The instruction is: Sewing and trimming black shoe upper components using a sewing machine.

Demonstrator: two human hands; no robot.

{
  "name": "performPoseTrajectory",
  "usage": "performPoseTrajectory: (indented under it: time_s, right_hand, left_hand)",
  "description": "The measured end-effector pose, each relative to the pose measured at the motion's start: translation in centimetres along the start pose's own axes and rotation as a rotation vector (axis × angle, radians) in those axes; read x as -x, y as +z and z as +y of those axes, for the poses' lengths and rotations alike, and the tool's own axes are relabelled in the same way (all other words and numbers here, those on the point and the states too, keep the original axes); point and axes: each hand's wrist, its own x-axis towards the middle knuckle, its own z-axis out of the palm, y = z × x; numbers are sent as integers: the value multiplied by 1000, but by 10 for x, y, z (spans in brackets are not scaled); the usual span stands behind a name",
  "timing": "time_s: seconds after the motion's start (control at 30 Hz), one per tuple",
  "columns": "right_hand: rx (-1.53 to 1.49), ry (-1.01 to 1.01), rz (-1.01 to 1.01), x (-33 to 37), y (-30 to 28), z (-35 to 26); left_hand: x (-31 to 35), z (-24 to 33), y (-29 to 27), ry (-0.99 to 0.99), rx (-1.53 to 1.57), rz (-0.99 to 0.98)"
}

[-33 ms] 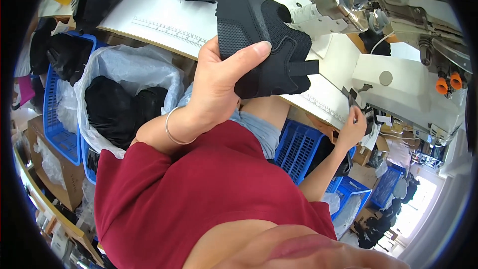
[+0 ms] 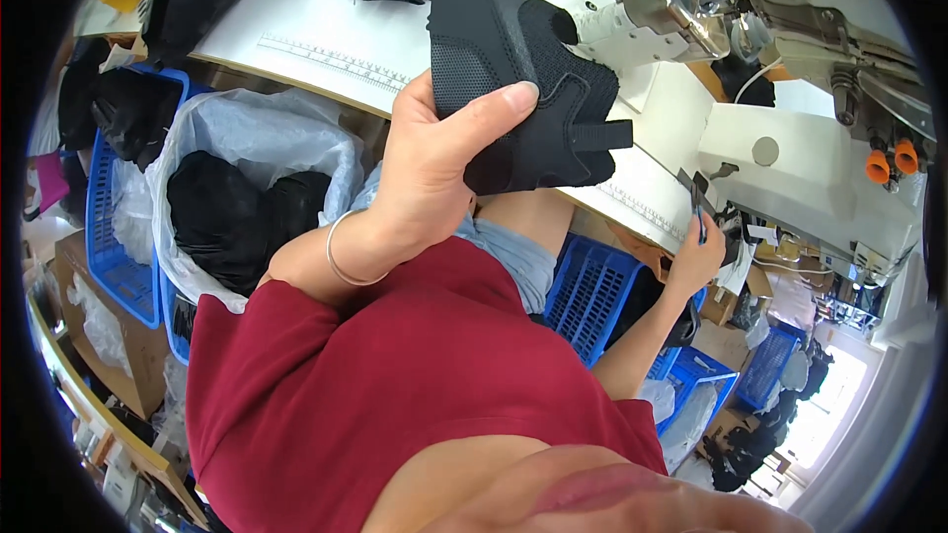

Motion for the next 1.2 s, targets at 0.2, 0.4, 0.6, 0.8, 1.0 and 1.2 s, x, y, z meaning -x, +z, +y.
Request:
performPoseTrajectory:
  time_s: [0.2,0.4,0.6,0.8,1.0,1.2]
  right_hand:
    - [31,-22,9,2,29,38]
    - [157,-244,98,-4,35,49]
    - [29,-215,291,-6,27,21]
    - [-616,82,125,3,-28,-66]
    - [-851,-592,29,-25,-89,-166]
    - [-812,-829,-61,-34,-101,-198]
  left_hand:
    - [-4,-7,5,-22,-70,-16]
    - [-3,-6,7,-18,-115,-15]
    - [-2,-6,5,-27,-144,-27]
    - [-2,-9,8,-57,-184,-23]
    - [-1,-11,7,-74,-272,-5]
    - [1,-2,5,-50,-300,-14]
